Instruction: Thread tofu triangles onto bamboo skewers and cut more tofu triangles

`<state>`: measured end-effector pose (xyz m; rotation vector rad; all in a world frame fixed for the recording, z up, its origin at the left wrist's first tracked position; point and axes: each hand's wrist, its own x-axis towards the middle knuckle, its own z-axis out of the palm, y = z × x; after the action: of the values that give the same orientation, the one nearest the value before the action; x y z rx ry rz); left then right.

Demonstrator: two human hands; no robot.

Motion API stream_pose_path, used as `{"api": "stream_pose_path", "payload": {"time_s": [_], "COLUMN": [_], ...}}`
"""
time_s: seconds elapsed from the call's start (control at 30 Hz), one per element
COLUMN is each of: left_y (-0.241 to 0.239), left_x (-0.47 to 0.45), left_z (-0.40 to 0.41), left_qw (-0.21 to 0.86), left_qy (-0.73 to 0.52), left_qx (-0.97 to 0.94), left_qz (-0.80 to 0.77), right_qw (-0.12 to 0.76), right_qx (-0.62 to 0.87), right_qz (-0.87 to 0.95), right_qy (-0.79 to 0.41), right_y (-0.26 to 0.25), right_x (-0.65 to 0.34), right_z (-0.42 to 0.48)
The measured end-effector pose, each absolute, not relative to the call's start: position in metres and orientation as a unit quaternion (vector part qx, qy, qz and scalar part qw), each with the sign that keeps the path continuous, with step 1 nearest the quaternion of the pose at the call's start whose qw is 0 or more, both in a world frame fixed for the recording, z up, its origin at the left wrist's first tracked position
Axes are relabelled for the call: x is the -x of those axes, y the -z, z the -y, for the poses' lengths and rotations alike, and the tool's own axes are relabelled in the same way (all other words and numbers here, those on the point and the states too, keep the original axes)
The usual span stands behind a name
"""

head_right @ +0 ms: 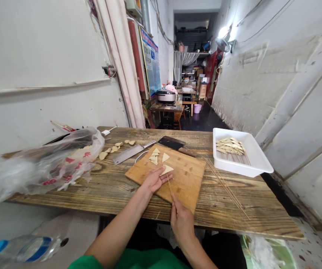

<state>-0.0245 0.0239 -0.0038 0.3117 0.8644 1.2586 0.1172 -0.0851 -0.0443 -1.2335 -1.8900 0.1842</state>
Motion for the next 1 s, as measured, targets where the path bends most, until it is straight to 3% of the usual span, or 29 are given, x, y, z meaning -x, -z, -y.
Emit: {"api": "stream_pose_path", "payload": {"time_s": [1.0], "left_y": [0.003], "left_x": [0.025], "left_z": [-0.022], "left_qw": [0.726], "left_qy": [-0.550], "left_qx": [-0.161], "left_qz": [-0.381], "right_qw": [0.363], "right_qx": [0.541], "right_qz": [0.757], "right_qy": [-0.046], "right_y": [0.026], "right_x": [-0.098], "right_z": [0.055]}}
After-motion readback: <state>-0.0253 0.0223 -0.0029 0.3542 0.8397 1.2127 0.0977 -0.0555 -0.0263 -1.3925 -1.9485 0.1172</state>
